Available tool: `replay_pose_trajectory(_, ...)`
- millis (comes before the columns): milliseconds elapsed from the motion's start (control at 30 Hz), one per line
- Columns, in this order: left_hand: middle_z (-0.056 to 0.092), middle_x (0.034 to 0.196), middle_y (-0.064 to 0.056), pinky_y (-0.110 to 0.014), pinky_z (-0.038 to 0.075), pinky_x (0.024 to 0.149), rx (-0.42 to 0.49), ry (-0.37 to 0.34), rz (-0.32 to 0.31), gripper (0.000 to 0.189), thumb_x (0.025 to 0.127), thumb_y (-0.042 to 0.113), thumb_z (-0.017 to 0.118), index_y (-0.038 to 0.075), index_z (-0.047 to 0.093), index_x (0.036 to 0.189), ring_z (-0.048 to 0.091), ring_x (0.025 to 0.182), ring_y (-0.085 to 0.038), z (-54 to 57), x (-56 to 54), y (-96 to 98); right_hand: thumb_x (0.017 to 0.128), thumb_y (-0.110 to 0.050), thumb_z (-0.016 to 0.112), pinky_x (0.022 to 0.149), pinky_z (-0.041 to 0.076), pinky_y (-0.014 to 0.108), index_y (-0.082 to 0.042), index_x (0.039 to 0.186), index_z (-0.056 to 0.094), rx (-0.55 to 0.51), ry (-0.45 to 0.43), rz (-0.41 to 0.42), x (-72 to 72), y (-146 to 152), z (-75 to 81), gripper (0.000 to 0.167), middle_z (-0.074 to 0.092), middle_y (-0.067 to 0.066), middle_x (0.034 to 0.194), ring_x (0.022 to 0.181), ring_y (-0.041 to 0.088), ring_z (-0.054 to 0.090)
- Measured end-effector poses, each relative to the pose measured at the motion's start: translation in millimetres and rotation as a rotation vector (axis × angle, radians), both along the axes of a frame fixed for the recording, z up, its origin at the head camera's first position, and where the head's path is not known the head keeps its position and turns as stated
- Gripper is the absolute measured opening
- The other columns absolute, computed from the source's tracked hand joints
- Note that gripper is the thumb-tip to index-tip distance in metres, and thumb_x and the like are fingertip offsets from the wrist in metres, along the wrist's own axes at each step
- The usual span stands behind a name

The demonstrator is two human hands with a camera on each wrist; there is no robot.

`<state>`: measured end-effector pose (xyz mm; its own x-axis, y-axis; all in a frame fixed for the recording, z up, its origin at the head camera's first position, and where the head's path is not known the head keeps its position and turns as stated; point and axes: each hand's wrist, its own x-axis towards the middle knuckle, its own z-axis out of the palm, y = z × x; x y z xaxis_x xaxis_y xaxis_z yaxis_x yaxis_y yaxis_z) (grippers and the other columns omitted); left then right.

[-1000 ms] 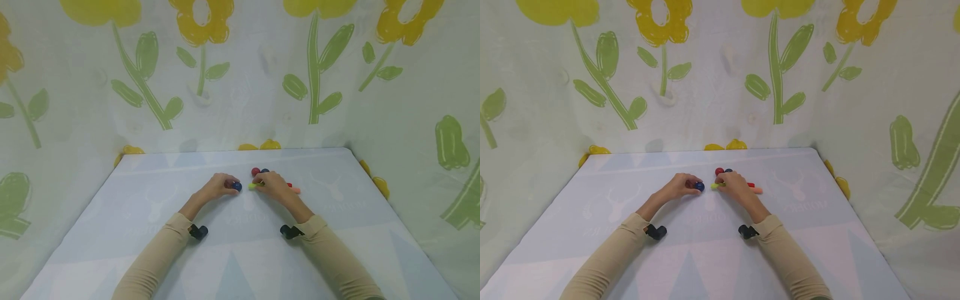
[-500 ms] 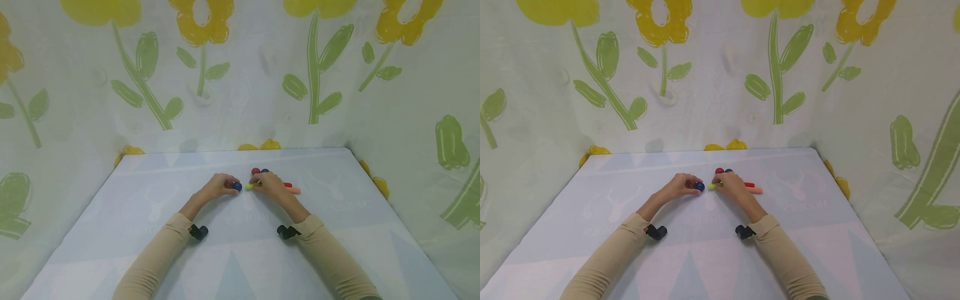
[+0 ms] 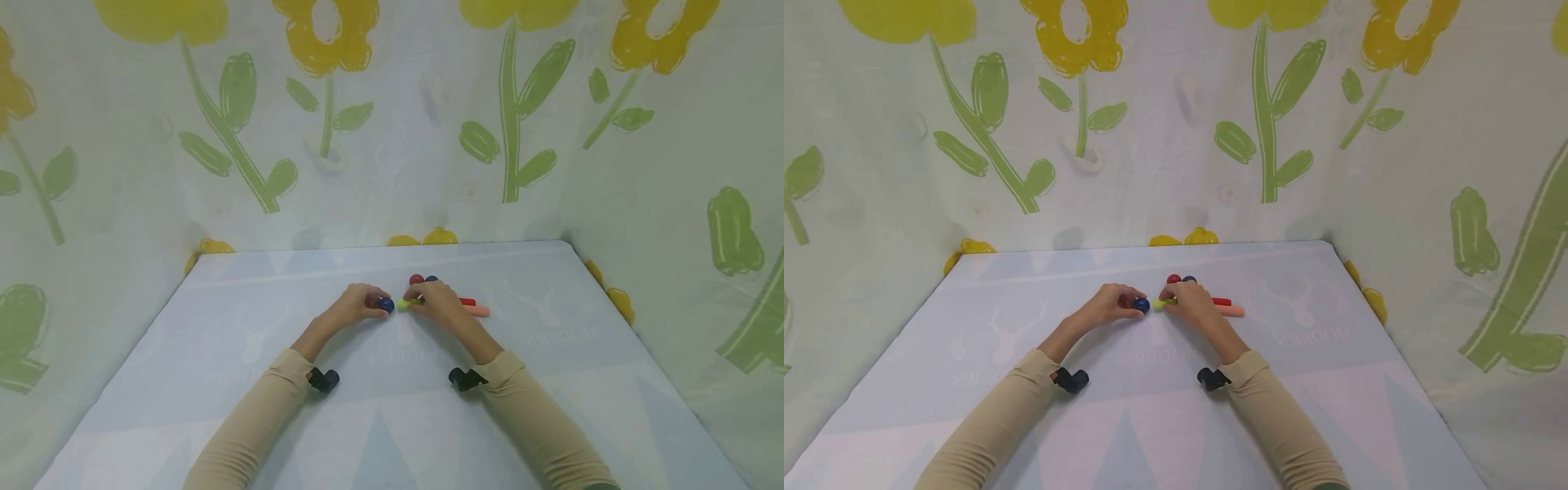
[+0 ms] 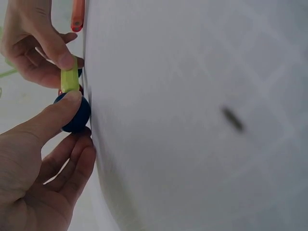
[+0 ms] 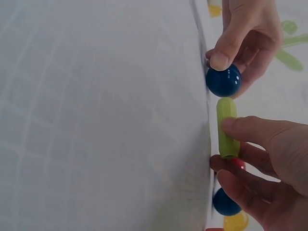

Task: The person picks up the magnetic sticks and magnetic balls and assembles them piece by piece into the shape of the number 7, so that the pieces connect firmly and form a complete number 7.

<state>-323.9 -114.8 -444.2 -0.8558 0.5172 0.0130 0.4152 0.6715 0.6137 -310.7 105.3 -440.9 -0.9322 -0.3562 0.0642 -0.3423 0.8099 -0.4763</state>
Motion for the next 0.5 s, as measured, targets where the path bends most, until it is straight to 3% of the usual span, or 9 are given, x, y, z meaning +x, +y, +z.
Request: replay_pose_trajectory(500, 0.072, 0.101, -0.006, -0.022, 0.049, 0.074, 0.012, 0.006, -0.002, 0.039, 0.085, 0.020, 0.077, 0.009, 0.069, 0.121, 0.058, 0.082, -0.012, -2.0, 0.4, -0.6, 0.089, -0.016, 0.073, 0.094, 0.053, 0.034, -0.017, 0.108, 0.074, -0.005, -0.012, 0.001, 2.4, -1.9, 1.9, 0.020, 0.075, 0.000, 0.106, 0.099, 0.017, 0.064)
